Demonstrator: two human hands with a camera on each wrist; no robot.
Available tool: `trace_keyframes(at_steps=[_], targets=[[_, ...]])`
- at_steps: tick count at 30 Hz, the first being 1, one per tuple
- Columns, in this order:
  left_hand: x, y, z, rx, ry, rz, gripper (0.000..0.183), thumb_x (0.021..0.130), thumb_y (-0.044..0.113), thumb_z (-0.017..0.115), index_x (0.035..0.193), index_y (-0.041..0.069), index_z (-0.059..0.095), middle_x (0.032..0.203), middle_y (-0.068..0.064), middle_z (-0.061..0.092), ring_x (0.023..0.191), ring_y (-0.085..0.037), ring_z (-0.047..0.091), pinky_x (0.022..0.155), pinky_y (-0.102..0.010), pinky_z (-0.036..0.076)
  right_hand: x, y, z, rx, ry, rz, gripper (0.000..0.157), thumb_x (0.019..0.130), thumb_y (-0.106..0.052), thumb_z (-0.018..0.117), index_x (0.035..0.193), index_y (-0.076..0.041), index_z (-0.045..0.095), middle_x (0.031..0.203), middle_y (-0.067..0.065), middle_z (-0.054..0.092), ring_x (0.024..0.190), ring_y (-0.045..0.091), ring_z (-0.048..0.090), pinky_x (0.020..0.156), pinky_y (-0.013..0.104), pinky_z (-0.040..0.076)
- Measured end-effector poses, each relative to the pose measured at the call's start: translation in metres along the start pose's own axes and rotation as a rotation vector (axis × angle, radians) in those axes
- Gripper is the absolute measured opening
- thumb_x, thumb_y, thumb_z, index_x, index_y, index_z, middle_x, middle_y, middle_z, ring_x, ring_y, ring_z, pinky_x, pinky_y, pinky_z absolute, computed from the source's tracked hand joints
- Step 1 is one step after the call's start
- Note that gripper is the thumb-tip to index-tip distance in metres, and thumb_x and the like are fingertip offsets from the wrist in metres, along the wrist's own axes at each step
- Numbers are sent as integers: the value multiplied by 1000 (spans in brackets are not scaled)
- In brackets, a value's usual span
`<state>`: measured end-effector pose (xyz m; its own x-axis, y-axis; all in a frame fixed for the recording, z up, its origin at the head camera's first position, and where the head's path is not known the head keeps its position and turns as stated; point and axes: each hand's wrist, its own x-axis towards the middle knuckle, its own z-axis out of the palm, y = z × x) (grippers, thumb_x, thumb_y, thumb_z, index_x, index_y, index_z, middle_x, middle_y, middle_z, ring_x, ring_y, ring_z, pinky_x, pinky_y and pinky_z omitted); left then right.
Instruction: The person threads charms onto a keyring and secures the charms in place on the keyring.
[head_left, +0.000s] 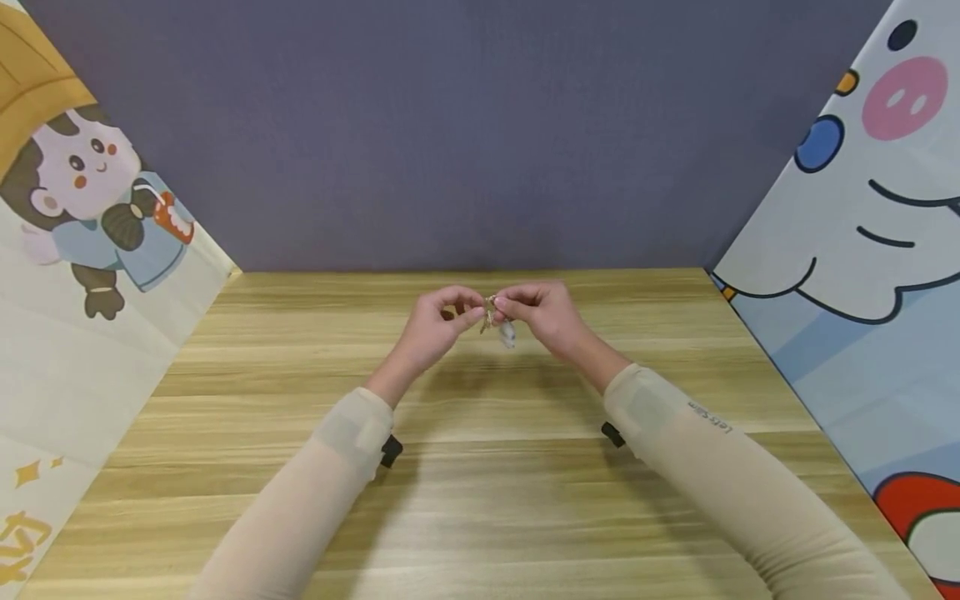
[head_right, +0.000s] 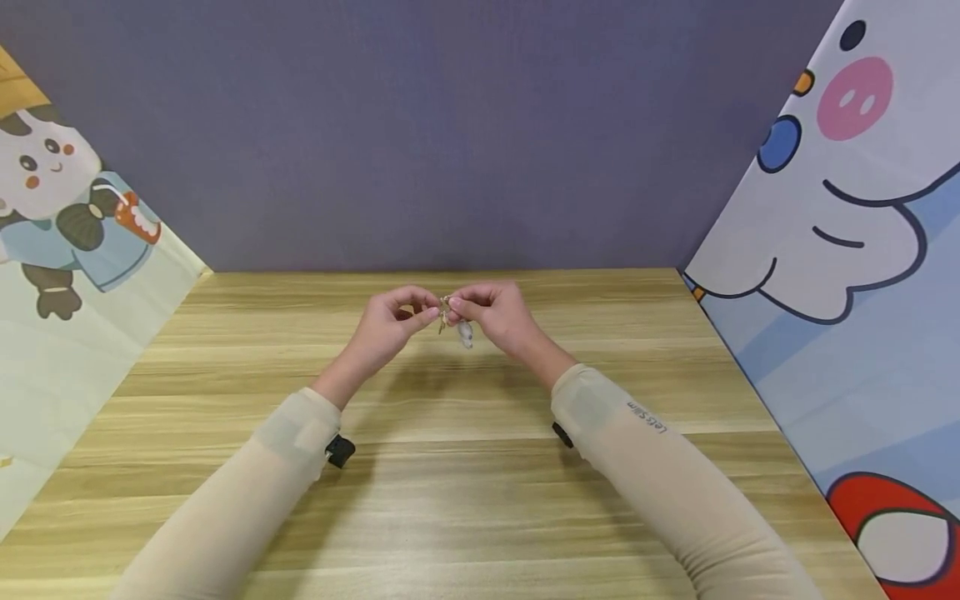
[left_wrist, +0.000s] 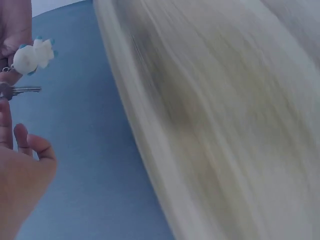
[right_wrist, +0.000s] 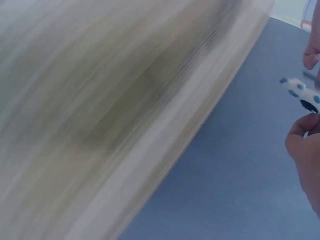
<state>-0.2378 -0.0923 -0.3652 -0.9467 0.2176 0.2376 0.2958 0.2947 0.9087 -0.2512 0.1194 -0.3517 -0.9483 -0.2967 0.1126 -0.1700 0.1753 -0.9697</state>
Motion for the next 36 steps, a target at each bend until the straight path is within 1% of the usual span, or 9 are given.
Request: trace_keyframes(at_steps=[3, 8, 11, 15, 20, 24, 27, 31, 36], targets=[[0, 2, -2, 150, -27, 74, 14, 102, 22, 74, 110, 12, 78, 102, -6, 75, 92, -21, 59, 80, -35, 47, -1, 2, -3, -120, -24, -20, 20, 104, -17, 71, 111, -1, 81, 92, 7, 82, 87, 15, 77, 87, 32, 63], [1, 5, -4, 446, -58, 271, 14, 103, 20, 72, 110, 10, 80, 103, -4, 79, 98, -21, 63, 88, -39, 54, -2, 0, -5, -266, -66, -48, 18, 104, -18, 70, 109, -5, 82, 93, 11, 82, 84, 17, 77, 80, 31, 63], [1, 8, -6, 514, -85, 293, 14, 103, 19, 72, 109, 9, 80, 101, -4, 79, 96, -20, 64, 85, -37, 55, -3, -4, -5, -352, -85, -86, 18, 104, -18, 70, 106, -5, 83, 90, 9, 81, 81, 18, 75, 74, 29, 60], [2, 11, -9, 386, -144, 161, 11, 104, 17, 71, 104, 9, 78, 94, -6, 74, 87, -21, 60, 76, -35, 50, -3, -9, -3, -432, -102, -135, 16, 104, -18, 71, 104, -7, 83, 89, 8, 81, 79, 18, 75, 71, 31, 58], [2, 10, -12, 178, -182, 8, 8, 103, 15, 71, 98, 11, 75, 92, -5, 70, 86, -20, 59, 74, -33, 49, -5, -13, -3, -391, -121, -120, 16, 103, -17, 73, 107, -6, 83, 93, 9, 82, 84, 19, 78, 80, 44, 64], [2, 7, -13, 102, -190, -23, 6, 101, 13, 73, 96, 10, 75, 91, -3, 70, 87, -20, 61, 77, -34, 51, -5, -11, -5, -308, -132, -76, 17, 103, -18, 73, 108, -6, 83, 96, 11, 83, 89, 22, 79, 83, 38, 65], [1, 5, -13, 49, -197, -46, 5, 100, 11, 73, 98, 7, 75, 92, -4, 70, 89, -20, 62, 82, -41, 54, -6, -10, -5, -241, -133, -35, 17, 102, -19, 73, 109, -7, 83, 98, 12, 83, 93, 24, 80, 82, 30, 63], [1, 4, -12, -21, -207, -62, 5, 99, 8, 72, 99, 4, 75, 92, -5, 70, 90, -20, 62, 89, -49, 55, -8, -8, -5, -182, -119, -10, 18, 102, -20, 74, 110, -7, 83, 97, 11, 83, 96, 23, 80, 88, 33, 63], [0, 4, -9, -103, -198, -53, 4, 99, 5, 72, 98, 2, 74, 89, -1, 69, 89, -20, 61, 83, -37, 53, -9, -3, -5, -91, -85, -9, 19, 101, -18, 75, 112, -4, 83, 94, 9, 83, 96, 21, 79, 95, 36, 62]])
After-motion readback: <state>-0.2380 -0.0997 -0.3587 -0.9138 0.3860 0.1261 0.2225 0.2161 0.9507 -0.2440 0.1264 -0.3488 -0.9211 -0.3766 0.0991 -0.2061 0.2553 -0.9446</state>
